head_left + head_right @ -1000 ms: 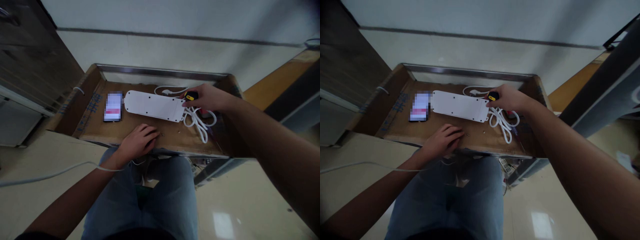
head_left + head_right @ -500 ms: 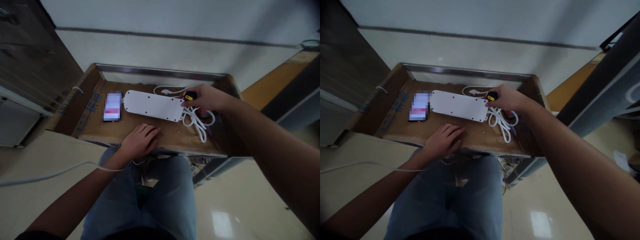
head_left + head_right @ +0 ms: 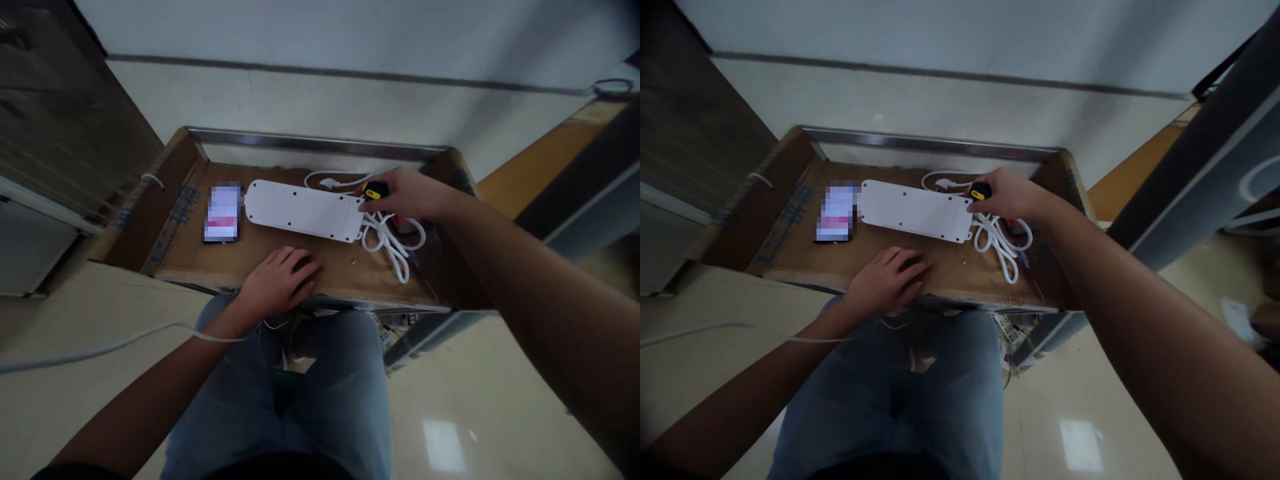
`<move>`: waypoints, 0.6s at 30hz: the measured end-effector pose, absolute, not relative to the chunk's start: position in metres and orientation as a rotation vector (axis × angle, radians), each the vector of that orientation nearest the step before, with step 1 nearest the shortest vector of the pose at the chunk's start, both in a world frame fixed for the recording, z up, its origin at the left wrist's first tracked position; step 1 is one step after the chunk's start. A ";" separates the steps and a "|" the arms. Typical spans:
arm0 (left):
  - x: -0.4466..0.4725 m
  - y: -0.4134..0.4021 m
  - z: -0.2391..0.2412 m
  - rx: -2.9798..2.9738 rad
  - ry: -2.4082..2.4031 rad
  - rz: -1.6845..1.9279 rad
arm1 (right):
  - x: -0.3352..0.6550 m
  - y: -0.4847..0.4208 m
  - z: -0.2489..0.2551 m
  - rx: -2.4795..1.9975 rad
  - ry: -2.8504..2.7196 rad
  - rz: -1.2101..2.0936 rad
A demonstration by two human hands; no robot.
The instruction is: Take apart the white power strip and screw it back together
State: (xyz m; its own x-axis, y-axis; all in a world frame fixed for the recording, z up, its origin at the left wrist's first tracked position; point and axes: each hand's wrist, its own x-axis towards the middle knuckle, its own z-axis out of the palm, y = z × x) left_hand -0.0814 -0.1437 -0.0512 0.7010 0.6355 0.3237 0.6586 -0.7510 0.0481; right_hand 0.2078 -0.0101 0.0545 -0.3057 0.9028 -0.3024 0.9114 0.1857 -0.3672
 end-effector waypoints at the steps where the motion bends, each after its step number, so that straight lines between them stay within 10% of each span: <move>1: -0.081 -0.144 -0.051 -2.831 -1.077 -0.494 | 0.207 -0.010 0.055 1.839 2.383 -0.753; 18: -0.078 -0.145 -0.050 -2.744 -1.124 -0.444 | 0.193 -0.021 0.070 1.820 2.285 -0.629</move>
State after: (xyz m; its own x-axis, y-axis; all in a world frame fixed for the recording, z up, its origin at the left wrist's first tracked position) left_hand -0.0781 -0.1447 -0.0504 0.6768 0.6613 0.3234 0.7036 -0.7103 -0.0202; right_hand 0.1933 -0.0206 0.0700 -0.2506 0.8937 -0.3722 0.9582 0.1741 -0.2270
